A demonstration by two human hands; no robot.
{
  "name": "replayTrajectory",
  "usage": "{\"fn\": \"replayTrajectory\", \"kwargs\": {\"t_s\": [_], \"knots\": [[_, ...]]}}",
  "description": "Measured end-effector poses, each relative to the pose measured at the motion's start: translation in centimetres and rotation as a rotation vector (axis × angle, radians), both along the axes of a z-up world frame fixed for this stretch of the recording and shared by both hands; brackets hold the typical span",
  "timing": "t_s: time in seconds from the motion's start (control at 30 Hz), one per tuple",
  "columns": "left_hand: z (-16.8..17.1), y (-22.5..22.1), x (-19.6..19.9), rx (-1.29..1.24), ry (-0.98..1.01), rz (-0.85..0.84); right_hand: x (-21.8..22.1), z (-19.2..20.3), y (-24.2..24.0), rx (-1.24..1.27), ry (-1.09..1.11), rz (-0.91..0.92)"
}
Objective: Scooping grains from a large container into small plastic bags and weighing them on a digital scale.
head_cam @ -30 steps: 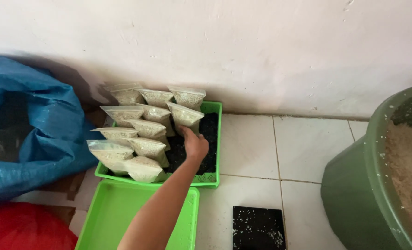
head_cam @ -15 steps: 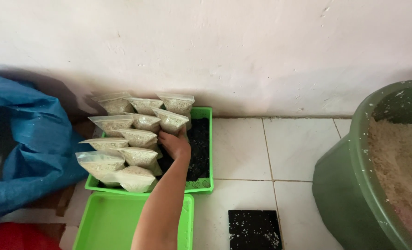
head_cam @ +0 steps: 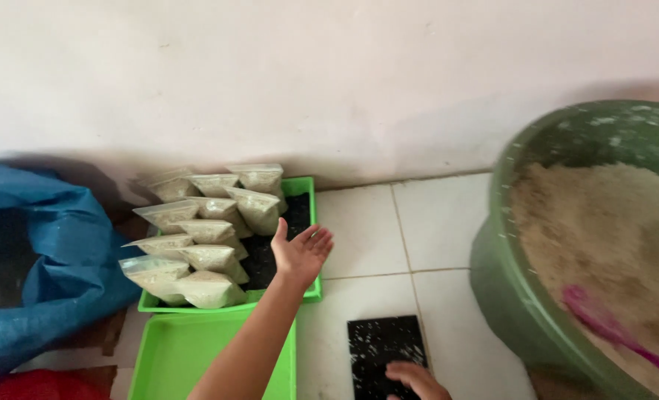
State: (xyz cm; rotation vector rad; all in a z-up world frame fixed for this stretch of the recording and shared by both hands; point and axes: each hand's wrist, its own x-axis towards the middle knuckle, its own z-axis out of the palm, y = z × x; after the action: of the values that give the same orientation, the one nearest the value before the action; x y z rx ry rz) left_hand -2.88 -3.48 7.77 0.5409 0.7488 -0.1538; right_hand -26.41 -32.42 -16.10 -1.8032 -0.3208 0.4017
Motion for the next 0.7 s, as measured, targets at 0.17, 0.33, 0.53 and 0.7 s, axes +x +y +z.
{"fn": "replayTrajectory", "kwargs": {"t_s": [0.17,0.33,0.53,0.7], "knots": [[15.0,-9.8,-10.2,-0.361,-0.390,-0.473,-2.6,32.2,1.8,0.085,-0.576,-0.431],[21.3,-23.6,-15.4,-0.465,-0.461,-0.673,-0.6,45.4,-5.2,-0.053,-0.978,-0.492],[19.2,-41.1,-11.6,-0.160,-0.559,-0.606,2.5,48.7,-15.8,-0.138,-0.933,-0.540],[17.6,-48.1,-10.2,0.897,-0.802,-0.865,4.5,47.1,-21.6,-0.149,-0.803,-0.597]]}}
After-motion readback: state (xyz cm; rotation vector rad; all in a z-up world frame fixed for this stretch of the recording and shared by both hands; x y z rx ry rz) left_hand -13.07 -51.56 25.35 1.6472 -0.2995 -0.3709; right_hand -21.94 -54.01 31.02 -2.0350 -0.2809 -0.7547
